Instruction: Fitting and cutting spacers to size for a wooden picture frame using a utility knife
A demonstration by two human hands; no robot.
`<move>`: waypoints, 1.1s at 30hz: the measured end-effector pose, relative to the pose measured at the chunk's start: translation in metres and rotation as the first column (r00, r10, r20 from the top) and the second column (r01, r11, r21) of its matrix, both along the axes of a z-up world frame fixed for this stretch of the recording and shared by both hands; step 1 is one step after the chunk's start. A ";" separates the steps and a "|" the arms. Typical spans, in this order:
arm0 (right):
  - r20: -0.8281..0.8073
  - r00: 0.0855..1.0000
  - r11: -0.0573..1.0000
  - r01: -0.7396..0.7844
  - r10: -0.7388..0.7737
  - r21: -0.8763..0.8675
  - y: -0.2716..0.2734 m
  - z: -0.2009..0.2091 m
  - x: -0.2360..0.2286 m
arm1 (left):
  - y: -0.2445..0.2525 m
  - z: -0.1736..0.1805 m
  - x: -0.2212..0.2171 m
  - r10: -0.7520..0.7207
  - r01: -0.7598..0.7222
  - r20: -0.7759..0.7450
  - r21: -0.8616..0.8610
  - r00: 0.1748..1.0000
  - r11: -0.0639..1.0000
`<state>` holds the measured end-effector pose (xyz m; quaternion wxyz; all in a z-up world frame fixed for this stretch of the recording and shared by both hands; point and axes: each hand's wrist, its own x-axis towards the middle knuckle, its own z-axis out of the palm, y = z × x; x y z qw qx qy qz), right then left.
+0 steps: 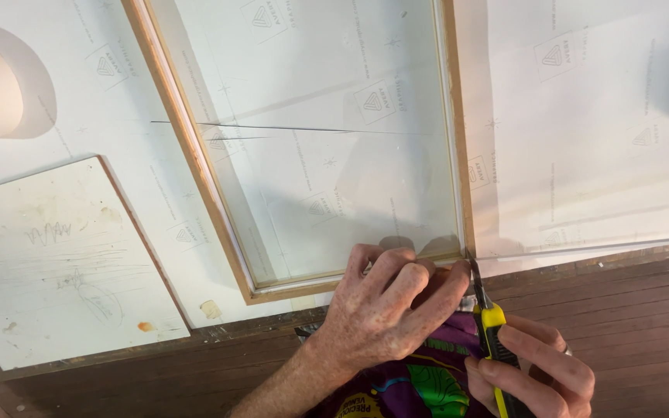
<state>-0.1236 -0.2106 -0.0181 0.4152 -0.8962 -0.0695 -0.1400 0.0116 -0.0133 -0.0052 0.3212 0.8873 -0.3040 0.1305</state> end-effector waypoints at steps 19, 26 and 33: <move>0.032 0.988 0.988 -0.151 0.151 -0.010 -0.020 -0.004 0.011 | -0.004 -0.011 -0.016 0.011 -0.027 -0.164 -0.095 0.986 0.995; -0.174 0.983 0.965 0.098 -0.056 0.245 -0.051 0.031 -0.020 | -0.004 -0.001 -0.015 0.016 -0.035 -0.171 -0.111 0.985 0.993; -0.297 0.932 0.359 0.209 0.209 0.910 -0.106 0.015 -0.056 | -0.010 -0.002 -0.019 0.049 -0.077 -0.247 -0.106 0.968 0.991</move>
